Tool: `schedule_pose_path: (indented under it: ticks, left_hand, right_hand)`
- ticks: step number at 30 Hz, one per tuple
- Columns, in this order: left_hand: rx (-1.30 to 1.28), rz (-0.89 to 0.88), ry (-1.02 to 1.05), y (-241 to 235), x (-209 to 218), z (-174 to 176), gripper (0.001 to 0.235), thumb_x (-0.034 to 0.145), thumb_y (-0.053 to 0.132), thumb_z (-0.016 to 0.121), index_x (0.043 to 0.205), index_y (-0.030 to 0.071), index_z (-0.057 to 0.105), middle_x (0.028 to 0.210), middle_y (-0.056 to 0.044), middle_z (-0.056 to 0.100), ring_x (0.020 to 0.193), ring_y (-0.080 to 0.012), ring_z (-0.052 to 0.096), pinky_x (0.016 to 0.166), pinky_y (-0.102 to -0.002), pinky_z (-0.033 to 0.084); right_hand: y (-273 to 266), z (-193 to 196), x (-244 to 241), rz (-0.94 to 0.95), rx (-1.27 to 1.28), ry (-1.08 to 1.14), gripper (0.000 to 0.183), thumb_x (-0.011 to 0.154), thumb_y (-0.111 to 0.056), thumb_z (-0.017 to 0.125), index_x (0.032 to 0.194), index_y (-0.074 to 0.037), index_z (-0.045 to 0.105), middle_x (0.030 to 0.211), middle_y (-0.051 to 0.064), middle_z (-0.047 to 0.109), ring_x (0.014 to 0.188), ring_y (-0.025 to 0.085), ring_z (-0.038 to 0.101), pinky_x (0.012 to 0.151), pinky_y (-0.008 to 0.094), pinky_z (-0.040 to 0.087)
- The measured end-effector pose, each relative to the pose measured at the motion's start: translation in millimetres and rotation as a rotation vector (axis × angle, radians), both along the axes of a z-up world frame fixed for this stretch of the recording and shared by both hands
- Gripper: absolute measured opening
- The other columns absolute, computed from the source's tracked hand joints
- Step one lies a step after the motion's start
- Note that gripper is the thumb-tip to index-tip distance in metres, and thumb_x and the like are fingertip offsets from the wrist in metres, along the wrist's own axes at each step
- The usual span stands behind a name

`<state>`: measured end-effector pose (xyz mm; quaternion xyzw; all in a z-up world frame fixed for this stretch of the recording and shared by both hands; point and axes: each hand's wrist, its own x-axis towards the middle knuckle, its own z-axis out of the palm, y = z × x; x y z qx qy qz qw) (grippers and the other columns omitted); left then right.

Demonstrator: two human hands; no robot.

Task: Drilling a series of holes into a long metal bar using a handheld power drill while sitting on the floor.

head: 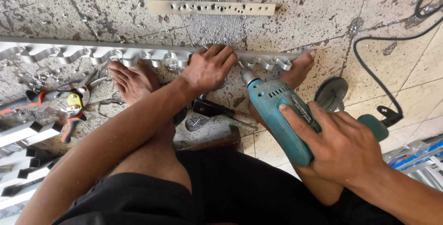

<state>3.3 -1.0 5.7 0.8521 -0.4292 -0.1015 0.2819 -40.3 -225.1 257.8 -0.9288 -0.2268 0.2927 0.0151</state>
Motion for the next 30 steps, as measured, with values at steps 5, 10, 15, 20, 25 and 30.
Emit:
schedule_pose_path:
  ticks: [5,10,15,20,25,30]
  left_hand:
    - [0.056,-0.021,0.063,-1,2,2,0.019,0.085,0.007,0.057,0.103,0.013,0.055,0.093,-0.001,0.057,0.084,-0.0174,0.057,0.065,-0.035,0.056]
    - [0.029,-0.010,0.042,-3,3,3,0.018,0.082,0.007,0.059,0.097,0.014,0.054,0.087,0.000,0.056,0.079,-0.0154,0.056,0.061,-0.032,0.054]
    - [0.011,0.004,0.029,-4,2,1,0.026,0.076,0.001,0.062,0.096,0.015,0.052,0.088,0.001,0.056,0.083,-0.0163,0.059,0.062,-0.033,0.057]
    - [0.035,-0.009,0.038,-2,3,1,0.023,0.080,0.006,0.059,0.099,0.015,0.051,0.089,0.001,0.056,0.083,-0.0161,0.057,0.066,-0.034,0.056]
    - [0.038,-0.039,0.083,-3,-2,-4,0.033,0.075,-0.001,0.060,0.103,0.015,0.051,0.096,-0.001,0.056,0.090,-0.0188,0.057,0.068,-0.036,0.058]
    - [0.117,-0.065,0.156,-3,-1,-1,0.028,0.079,0.003,0.054,0.103,0.017,0.051,0.094,0.000,0.055,0.090,-0.0188,0.055,0.075,-0.039,0.054]
  right_hand:
    - [9,2,4,0.045,-0.002,-0.040,0.066,0.069,-0.036,0.066,0.132,-0.020,0.055,0.107,0.023,0.064,0.059,0.024,0.064,0.047,0.030,0.050]
    - [23,9,16,0.212,-0.041,-0.160,0.050,0.080,-0.021,0.053,0.130,-0.014,0.058,0.102,0.026,0.064,0.052,0.018,0.052,0.052,0.023,0.039]
    - [29,9,23,0.443,-0.151,-0.237,0.047,0.084,-0.020,0.053,0.129,-0.011,0.056,0.099,0.025,0.065,0.054,0.016,0.051,0.056,0.023,0.037]
    - [28,9,25,0.396,-0.151,-0.236,0.046,0.083,-0.021,0.055,0.129,-0.015,0.057,0.101,0.022,0.065,0.056,0.015,0.054,0.056,0.022,0.039]
    - [23,5,19,0.376,-0.150,-0.223,0.045,0.086,-0.021,0.055,0.131,-0.016,0.056,0.100,0.021,0.067,0.055,0.014,0.057,0.053,0.019,0.038]
    - [17,4,17,0.346,-0.119,-0.212,0.045,0.084,-0.020,0.058,0.129,-0.018,0.057,0.102,0.021,0.067,0.057,0.014,0.058,0.055,0.019,0.039]
